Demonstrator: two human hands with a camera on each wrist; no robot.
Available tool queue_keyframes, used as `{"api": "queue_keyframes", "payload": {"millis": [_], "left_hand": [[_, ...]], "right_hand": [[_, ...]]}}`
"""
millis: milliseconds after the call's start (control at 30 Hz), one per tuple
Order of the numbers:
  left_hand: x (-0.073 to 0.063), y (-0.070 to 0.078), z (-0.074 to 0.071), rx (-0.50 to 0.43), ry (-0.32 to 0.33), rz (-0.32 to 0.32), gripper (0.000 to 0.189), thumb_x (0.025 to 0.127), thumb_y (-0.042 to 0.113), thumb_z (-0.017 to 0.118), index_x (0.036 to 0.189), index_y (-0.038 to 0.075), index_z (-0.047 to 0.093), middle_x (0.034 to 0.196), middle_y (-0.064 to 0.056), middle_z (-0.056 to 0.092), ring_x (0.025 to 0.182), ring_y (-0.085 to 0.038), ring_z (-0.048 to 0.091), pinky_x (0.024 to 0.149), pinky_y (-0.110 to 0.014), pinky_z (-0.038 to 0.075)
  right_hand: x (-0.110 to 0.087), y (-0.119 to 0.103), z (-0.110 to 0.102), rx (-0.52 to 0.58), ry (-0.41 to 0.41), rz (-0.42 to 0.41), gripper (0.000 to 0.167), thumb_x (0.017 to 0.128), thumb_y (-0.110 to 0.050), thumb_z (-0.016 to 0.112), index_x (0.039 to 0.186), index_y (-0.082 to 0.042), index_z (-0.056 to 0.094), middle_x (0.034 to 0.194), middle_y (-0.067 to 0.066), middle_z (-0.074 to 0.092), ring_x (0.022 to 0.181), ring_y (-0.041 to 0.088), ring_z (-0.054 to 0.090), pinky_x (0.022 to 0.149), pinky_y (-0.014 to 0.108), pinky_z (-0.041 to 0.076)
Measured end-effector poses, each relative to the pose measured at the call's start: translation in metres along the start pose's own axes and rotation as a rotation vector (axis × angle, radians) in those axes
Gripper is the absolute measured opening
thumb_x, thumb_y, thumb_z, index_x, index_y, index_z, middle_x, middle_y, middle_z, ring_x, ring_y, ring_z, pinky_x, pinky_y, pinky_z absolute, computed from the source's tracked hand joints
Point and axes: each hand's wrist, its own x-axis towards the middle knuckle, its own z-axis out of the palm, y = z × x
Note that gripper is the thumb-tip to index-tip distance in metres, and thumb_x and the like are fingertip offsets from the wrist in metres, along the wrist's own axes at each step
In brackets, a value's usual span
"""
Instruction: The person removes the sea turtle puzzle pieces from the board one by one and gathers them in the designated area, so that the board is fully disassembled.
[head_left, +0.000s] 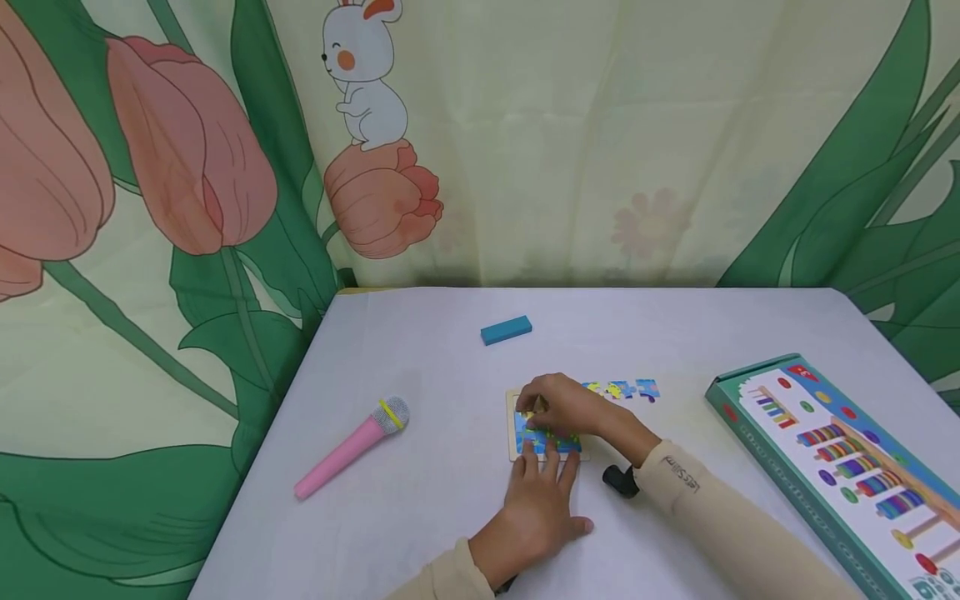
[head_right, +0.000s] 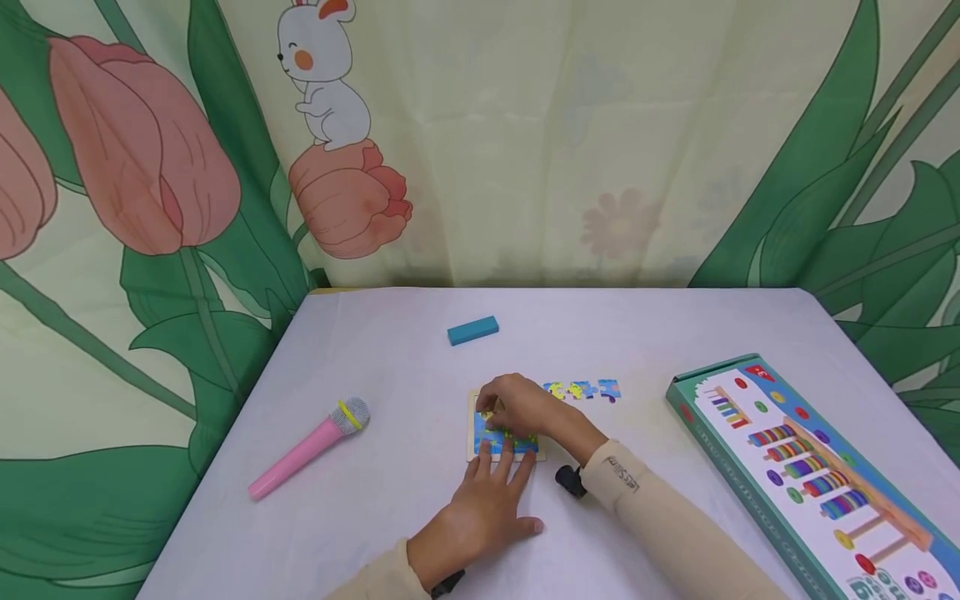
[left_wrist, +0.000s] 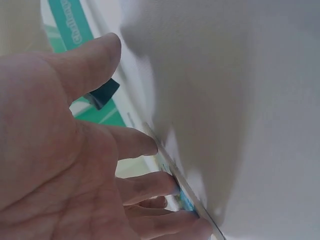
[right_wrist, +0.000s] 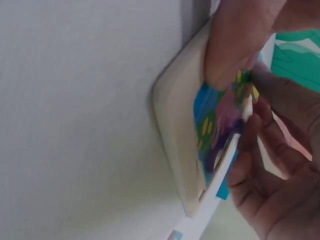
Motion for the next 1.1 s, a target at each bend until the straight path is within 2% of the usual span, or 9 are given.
{"api": "queue_keyframes", "payload": {"millis": [100,233,367,500,600,767,933,1100], "left_hand": [[0.000,0.000,0.000,0.010,-0.003,-0.003,0.087,0.090,0.078,0.051,0.161,0.032,0.032,0.161,-0.001,0.036,0.148,-0.034,0.034,0.115,-0.038,0.035],[0.000,0.000,0.000,0.013,-0.004,-0.001,0.087,0.090,0.078,0.050,0.161,0.032,0.032,0.161,-0.001,0.035,0.148,-0.034,0.034,0.114,-0.038,0.035],[0.000,-0.001,0.001,0.007,0.008,-0.001,0.086,0.090,0.077,0.051,0.161,0.031,0.033,0.161,-0.002,0.036,0.147,-0.035,0.035,0.114,-0.039,0.036],[0.001,0.000,0.004,0.007,0.015,-0.006,0.086,0.090,0.077,0.052,0.161,0.031,0.033,0.161,-0.002,0.036,0.147,-0.035,0.035,0.114,-0.039,0.036],[0.005,0.001,0.010,0.010,0.021,-0.010,0.086,0.090,0.077,0.052,0.161,0.032,0.033,0.162,-0.002,0.035,0.147,-0.034,0.036,0.114,-0.039,0.036],[0.007,0.000,0.014,-0.017,0.027,-0.004,0.086,0.091,0.076,0.053,0.161,0.031,0.033,0.162,-0.004,0.034,0.147,-0.036,0.034,0.115,-0.041,0.035],[0.005,-0.001,0.009,-0.073,0.009,0.009,0.084,0.092,0.072,0.056,0.161,0.030,0.033,0.163,-0.005,0.032,0.148,-0.037,0.033,0.116,-0.041,0.033],[0.002,-0.001,0.005,-0.085,0.006,0.002,0.083,0.091,0.071,0.059,0.160,0.031,0.036,0.162,-0.004,0.034,0.147,-0.036,0.034,0.115,-0.040,0.034]], "right_hand": [[-0.001,-0.001,0.000,0.035,0.006,0.028,0.016,0.089,-0.003,0.080,0.103,-0.011,0.075,0.095,-0.005,0.067,0.084,0.011,0.062,0.079,0.030,0.055],[-0.001,-0.003,0.001,0.062,0.024,0.044,0.017,0.088,-0.001,0.080,0.101,-0.012,0.074,0.096,-0.005,0.068,0.084,0.011,0.064,0.079,0.031,0.056],[-0.003,-0.002,-0.001,0.113,0.043,0.030,0.014,0.090,0.000,0.077,0.101,-0.010,0.075,0.098,-0.003,0.069,0.086,0.013,0.066,0.077,0.031,0.056],[-0.009,0.005,-0.011,0.186,0.107,0.027,0.012,0.095,-0.003,0.073,0.104,-0.008,0.078,0.099,-0.001,0.073,0.088,0.015,0.068,0.079,0.033,0.057],[-0.019,0.016,-0.027,0.202,0.149,0.073,0.012,0.096,-0.004,0.072,0.105,-0.006,0.079,0.100,0.003,0.075,0.084,0.017,0.068,0.074,0.035,0.058],[-0.043,0.036,-0.047,0.160,0.142,0.219,0.011,0.094,-0.003,0.074,0.102,-0.004,0.080,0.101,0.008,0.076,0.077,0.018,0.062,0.063,0.032,0.055],[-0.062,0.046,-0.045,0.132,0.129,0.326,0.010,0.092,-0.002,0.074,0.098,-0.007,0.082,0.104,0.009,0.075,0.087,0.020,0.062,0.068,0.033,0.052],[-0.065,0.047,-0.036,0.124,0.160,0.319,0.011,0.091,0.000,0.074,0.095,-0.006,0.082,0.103,0.011,0.076,0.098,0.028,0.065,0.078,0.041,0.054]]}}
